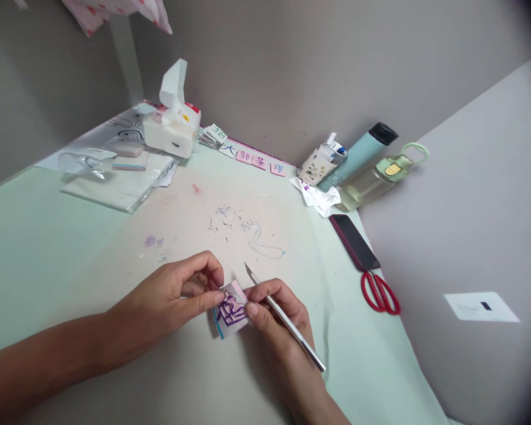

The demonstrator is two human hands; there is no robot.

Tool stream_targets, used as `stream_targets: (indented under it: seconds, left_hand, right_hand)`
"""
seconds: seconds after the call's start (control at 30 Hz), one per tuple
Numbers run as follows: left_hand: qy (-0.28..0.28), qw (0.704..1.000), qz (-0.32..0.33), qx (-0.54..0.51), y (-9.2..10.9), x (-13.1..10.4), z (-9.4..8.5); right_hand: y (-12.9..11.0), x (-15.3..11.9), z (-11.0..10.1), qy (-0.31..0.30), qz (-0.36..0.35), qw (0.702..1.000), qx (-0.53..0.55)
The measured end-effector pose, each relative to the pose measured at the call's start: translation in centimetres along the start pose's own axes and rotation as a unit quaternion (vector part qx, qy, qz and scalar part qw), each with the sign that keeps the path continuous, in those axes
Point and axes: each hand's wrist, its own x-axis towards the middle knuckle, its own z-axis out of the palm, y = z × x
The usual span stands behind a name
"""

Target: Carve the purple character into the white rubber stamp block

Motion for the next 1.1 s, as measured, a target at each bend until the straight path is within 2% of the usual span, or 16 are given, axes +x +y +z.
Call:
stream_targets:
  seconds: [0.1,0.2,0.33,0.47,1.1]
  left_hand:
    - [0.009,0.999,0.031,0.014,0.1,0.1,0.1]
    - [0.041,0.994,0.091,0.055,0.0,0.2,0.3]
    - [0.081,0.965,0.196,0.155,-0.2,-0.1,0.3]
    - [0.077,0.945,0.241,0.205,-0.5,-0.3,0.1]
    - [0.047,0.928,0.253,0.271,-1.5,0.3,-0.3]
  right_hand:
    - [-0.1,0.1,0.1,0.002,0.005,1.0,0.017]
    - [0.0,0.2,0.2,0.007,0.015,1.0,0.024]
    - [0.2,0.3,0.2,0.015,0.032,0.999,0.031]
    - [0.3,0.5,0.3,0.029,0.04,0.998,0.033]
    - [0.4,0.6,0.3,0.044,0.029,0.999,0.002]
